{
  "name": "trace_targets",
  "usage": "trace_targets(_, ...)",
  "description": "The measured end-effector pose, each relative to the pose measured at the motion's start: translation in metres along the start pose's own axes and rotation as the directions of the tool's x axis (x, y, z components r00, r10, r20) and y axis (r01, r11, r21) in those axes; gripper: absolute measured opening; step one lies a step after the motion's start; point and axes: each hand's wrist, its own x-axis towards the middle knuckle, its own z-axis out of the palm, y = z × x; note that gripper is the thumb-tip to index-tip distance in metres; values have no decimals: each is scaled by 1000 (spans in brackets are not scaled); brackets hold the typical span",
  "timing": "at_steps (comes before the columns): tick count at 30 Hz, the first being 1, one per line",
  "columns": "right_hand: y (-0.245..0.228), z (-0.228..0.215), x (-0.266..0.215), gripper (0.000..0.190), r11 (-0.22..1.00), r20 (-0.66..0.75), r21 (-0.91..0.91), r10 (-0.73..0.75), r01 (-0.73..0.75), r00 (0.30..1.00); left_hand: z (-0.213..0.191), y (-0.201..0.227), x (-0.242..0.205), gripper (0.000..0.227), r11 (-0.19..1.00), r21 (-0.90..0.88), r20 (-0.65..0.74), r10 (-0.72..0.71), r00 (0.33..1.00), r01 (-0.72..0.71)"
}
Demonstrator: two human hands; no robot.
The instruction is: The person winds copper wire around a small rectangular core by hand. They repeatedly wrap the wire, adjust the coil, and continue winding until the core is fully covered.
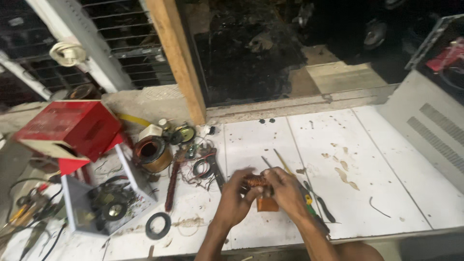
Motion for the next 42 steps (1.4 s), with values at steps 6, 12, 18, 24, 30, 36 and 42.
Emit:
trace_targets(6, 33, -9, 23, 43, 854, 200, -396, -280, 339, 939, 16, -11, -2, 32, 709, -512, -78, -600, 796, 484)
trace_targets(12, 44, -14, 26, 33, 882, 191, -327, -289, 338, 938, 19, 1, -1, 69, 429, -467, 56, -858, 510, 773)
trace_targets(18, 75, -11, 45, 51, 929, 30, -288, -232, 231, 972, 13, -13, -9, 51, 929, -160, -4, -340, 941, 335)
trace_targets(24, 51, -17, 39, 60, 878, 138, -391, -240, 276, 961, 23, -7, 12, 41, 591, -575, -49, -715, 697, 566)
trace_targets(30, 76, -24, 51, 31, 882, 109, -310, -337, 354, 935, 44, -28, 0, 61, 317, -700, 186, -784, 592, 640)
trace_targets(36, 60, -16, 40, 23, 913, 42, -363, -185, 188, 982, 29, -60, -17, 49, 962, -104, -86, -261, 962, 251)
trace_targets(42, 56, -13, 40, 29, 902, 56, -327, -280, 283, 958, 24, -7, -8, 51, 685, -458, 115, -587, 802, 567)
